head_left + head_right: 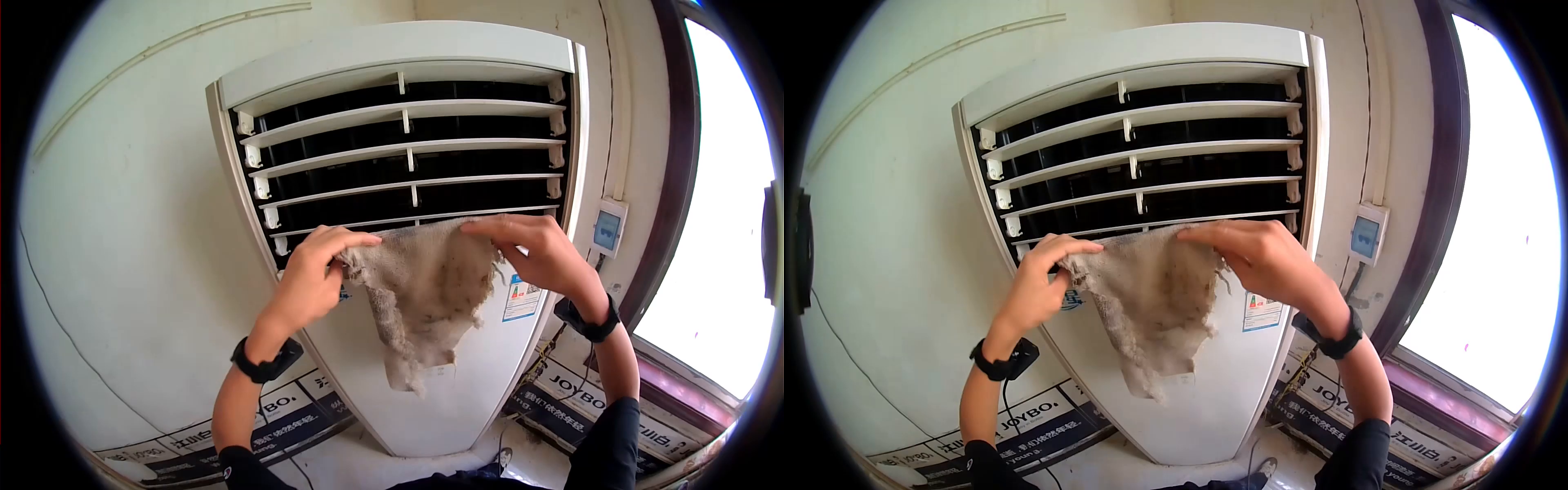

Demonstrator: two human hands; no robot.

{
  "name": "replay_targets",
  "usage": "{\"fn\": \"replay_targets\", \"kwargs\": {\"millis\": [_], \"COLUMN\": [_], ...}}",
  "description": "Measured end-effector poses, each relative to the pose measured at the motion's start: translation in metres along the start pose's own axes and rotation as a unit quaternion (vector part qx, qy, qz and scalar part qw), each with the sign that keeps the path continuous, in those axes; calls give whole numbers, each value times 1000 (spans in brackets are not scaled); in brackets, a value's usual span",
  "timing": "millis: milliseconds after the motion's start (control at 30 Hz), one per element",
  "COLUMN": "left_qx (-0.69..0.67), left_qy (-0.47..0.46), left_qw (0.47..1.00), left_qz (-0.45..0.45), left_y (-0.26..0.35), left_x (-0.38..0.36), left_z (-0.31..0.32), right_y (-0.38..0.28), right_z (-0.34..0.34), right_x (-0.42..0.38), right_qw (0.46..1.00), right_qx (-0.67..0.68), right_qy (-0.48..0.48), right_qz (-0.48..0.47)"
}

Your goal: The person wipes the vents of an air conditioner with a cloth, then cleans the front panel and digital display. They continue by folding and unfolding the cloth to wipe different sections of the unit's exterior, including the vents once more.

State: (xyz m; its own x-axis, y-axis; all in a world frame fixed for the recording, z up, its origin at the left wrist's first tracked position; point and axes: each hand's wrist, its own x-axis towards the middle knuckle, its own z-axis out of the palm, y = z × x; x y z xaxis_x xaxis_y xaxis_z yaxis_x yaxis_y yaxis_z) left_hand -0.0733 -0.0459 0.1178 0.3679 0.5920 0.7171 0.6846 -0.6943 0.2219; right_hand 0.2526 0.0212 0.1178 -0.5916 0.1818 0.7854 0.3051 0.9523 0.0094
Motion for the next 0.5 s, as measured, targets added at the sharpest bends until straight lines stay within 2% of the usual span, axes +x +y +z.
{"fn": "replay_targets", "kwargs": {"millis": [100,233,300,400,500], "left_qx": [206,313,327,277,182], "left_qy": [78,149,179,183,177], "left_qw": [966,909,886,913,948], "left_qz": [139,231,275,238,192], "left_y": [3,-5,-12,-5,-4], "left_x": [2,7,9,14,20], "left_z": [10,15,15,13,16], "right_y": [1,11,15,8,12], "right_z": [2,6,7,1,3], "right_x": [-3,0,-1,5,8], "right_qw": [989,949,940,928,932], "right_qx": [-136,-261,-295,-346,-337], "right_qy": [-4,82,68,32,55], "right_qz": [-56,-155,-156,-132,-121]}}
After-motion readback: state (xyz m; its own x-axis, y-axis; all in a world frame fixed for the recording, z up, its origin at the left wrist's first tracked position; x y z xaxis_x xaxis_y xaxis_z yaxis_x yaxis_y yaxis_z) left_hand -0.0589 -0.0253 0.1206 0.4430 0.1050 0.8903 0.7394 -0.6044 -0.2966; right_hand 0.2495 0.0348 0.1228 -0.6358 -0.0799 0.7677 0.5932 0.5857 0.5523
